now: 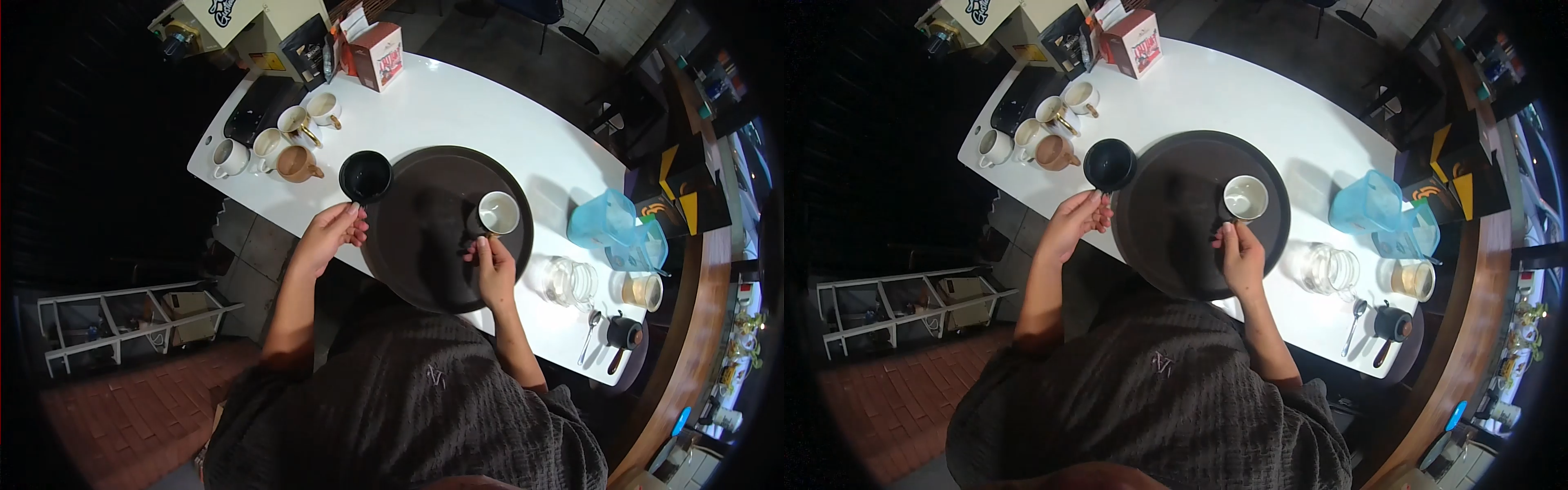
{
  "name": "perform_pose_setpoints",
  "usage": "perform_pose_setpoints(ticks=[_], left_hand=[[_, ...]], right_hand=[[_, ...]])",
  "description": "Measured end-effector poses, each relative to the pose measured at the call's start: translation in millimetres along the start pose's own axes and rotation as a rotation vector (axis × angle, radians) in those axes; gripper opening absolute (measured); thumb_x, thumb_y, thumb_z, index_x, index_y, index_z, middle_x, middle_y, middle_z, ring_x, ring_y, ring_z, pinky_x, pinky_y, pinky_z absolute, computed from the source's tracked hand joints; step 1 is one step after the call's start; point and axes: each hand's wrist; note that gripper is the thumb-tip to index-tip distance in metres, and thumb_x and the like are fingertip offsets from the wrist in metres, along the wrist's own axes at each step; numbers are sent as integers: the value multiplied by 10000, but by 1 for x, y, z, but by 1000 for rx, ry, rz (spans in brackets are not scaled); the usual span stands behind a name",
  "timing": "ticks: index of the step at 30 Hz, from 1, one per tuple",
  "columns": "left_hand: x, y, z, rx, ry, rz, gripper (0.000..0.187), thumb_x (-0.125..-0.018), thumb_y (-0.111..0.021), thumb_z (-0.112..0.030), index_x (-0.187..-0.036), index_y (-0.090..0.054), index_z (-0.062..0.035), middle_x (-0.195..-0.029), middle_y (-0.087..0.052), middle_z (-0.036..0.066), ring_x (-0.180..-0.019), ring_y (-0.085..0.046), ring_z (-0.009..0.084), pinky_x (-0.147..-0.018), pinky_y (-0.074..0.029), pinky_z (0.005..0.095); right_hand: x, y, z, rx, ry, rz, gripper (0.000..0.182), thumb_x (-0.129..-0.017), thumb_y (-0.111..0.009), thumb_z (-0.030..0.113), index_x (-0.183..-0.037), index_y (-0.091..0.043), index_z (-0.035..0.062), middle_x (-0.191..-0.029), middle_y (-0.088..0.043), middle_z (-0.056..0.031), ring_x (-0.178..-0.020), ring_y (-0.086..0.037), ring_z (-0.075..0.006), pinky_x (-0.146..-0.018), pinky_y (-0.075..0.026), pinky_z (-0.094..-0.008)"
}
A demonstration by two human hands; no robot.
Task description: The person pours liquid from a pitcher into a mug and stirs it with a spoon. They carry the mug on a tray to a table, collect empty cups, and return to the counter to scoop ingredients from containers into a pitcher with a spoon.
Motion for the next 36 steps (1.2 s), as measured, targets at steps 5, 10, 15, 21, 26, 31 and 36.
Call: perform_pose_setpoints(ticks=[5, 10, 15, 21, 26, 31, 36], left_hand=[[13, 57, -6, -2, 48, 58, 294, -996, -495, -275, -995, -589, 3, -857, -596, 58, -744, -588, 120, -680, -491, 258], [21, 127, 2, -54, 106, 83, 286, -1002, -483, -255, -992, -591, 9, -855, -594, 58, -736, -586, 114, -664, -495, 256], [24, 187, 11, -44, 131, 32, 266, -997, -498, -244, -990, -597, 3, -840, -598, 56, -731, -590, 116, -657, -497, 254], [25, 239, 23, 8, 174, -12, 255, -989, -515, -244, -986, -603, -5, -840, -607, 58, -720, -598, 122, -648, -500, 255], [23, 259, 25, -5, 169, -15, 274, -995, -501, -251, -1038, -593, 4, -881, -608, 75, -780, -595, 143, -691, -495, 281], [19, 261, 34, 33, 152, -92, 263, -979, -528, -255, -988, -612, -6, -842, -620, 64, -733, -605, 127, -658, -504, 267], [23, 253, 31, 75, 156, -145, 280, -982, -521, -270, -998, -605, -3, -868, -621, 68, -759, -608, 130, -677, -504, 272]], right_hand=[[-41, -42, 40, 207, 118, 23, 271, -999, -480, 169, -824, -579, -13, -703, -595, -31, -679, -547, -74, -648, -435, -233], [-116, -110, 50, 253, 168, 89, 250, -997, -484, 178, -902, -590, -28, -760, -614, -50, -702, -577, -90, -671, -461, -249], [-183, -182, 26, 246, 105, 171, 279, -999, -479, 214, -958, -606, -31, -803, -632, -57, -733, -636, -128, -681, -501, -272], [-220, -240, 9, 293, 55, 189, 297, -997, -482, 230, -957, -609, -36, -819, -642, -68, -737, -650, -141, -684, -500, -280], [-229, -257, 1, 342, 67, 184, 308, -997, -479, 235, -964, -611, -41, -825, -646, -78, -734, -659, -152, -682, -505, -284], [-233, -261, -4, 352, 60, 152, 316, -996, -479, 245, -989, -617, -39, -828, -649, -88, -726, -664, -162, -677, -506, -287], [-239, -263, 3, 318, 34, 159, 320, -990, -500, 268, -995, -618, -29, -848, -644, -70, -725, -650, -144, -677, -498, -268]])
Point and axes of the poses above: each hand's wrist, its own x-axis away from the middle knuckle, its own y-axis out of the back of the hand, z = x × y
